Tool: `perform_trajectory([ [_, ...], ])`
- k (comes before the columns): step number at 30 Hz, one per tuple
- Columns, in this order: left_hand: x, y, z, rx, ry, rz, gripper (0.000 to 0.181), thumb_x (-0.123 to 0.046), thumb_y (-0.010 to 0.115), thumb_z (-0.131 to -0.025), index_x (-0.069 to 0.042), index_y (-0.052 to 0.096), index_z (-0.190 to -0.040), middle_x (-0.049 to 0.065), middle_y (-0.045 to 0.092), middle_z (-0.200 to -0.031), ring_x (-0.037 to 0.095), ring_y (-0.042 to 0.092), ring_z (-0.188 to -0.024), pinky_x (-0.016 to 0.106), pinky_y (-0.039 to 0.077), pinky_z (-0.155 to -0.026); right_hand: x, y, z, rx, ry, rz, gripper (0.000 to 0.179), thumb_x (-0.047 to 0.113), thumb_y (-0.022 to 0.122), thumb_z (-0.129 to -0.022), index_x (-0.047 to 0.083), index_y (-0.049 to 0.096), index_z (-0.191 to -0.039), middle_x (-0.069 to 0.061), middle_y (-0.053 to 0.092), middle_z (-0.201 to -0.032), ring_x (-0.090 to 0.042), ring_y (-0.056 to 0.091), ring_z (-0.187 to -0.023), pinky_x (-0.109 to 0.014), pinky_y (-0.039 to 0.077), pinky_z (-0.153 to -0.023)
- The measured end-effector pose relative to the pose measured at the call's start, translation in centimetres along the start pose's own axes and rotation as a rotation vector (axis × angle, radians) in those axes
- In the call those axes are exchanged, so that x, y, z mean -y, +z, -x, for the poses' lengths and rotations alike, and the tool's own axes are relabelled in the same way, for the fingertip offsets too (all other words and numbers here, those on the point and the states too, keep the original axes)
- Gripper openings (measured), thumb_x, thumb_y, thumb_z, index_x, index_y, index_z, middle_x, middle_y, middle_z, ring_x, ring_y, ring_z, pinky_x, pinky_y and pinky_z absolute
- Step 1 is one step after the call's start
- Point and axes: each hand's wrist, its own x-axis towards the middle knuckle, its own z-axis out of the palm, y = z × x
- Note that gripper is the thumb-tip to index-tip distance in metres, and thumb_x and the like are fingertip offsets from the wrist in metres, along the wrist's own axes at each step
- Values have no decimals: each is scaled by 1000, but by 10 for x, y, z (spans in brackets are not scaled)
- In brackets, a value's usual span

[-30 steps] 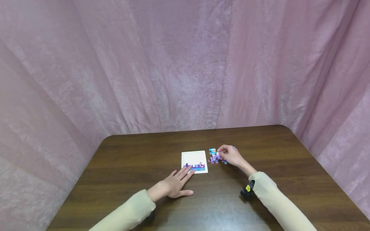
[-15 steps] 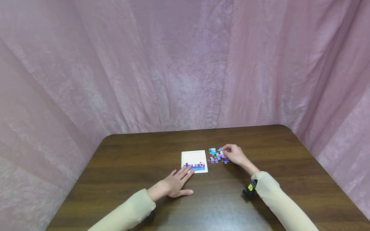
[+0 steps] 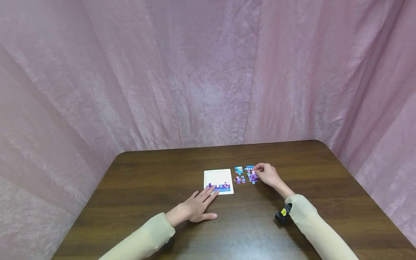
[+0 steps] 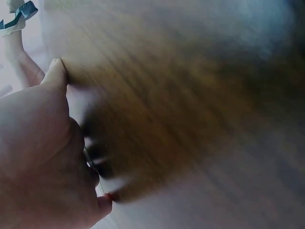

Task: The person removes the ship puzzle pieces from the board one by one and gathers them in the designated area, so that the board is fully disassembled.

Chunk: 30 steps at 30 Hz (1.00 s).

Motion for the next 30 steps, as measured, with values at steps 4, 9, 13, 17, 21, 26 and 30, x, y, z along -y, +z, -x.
perform_trajectory([
  [4,0,1,0,-2,2,2,82,-70,34,-92,-26,9,-157,-4,4,-165,13,10,-151,43,25,-119,0,-2,2,-5,12,-21,18,5,55,-94,-6,65,-103,-10,65,-77,-12,57,-67,-20,46,-56],
  [9,3,7,-5,2,6,26,82,-70,34,-93,-26,7,-157,-4,1,-165,14,7,-152,44,22,-120,-6,-6,4,-15,-22,-93,19,7,55,-94,-7,64,-101,-8,64,-76,-9,56,-66,-21,49,-56],
  [13,6,17,-11,-12,10,44,83,-70,34,-93,-26,5,-157,-4,-1,-165,14,4,-152,45,20,-120,-9,-10,6,-28,12,-101,19,7,55,-94,-9,64,-102,-9,66,-78,-8,57,-67,-21,50,-56],
  [17,7,21,-14,-24,6,47,84,-71,34,-92,-26,6,-157,-4,-1,-165,14,4,-152,44,20,-120,-9,-12,7,-22,77,-66,22,5,53,-95,-10,62,-107,-13,67,-82,-8,59,-71,-21,50,-58],
  [21,7,21,-14,-24,-2,46,84,-71,34,-92,-26,7,-157,-4,0,-165,14,4,-152,43,20,-121,-9,-15,10,-14,99,-48,22,6,53,-96,-10,62,-107,-11,66,-80,-9,58,-70,-20,49,-57],
  [26,6,19,-12,-14,-2,45,83,-71,33,-92,-26,5,-157,-4,-1,-165,14,4,-152,43,19,-121,-12,-17,12,-22,122,-38,22,7,54,-96,-10,63,-107,-8,64,-79,-8,56,-68,-21,48,-56],
  [30,5,17,-10,-7,0,43,83,-71,32,-92,-27,4,-157,-5,-2,-165,14,4,-152,43,19,-121,-14,-19,13,-22,128,-37,22,5,53,-95,-10,62,-108,-10,65,-81,-9,57,-69,-22,49,-57],
])
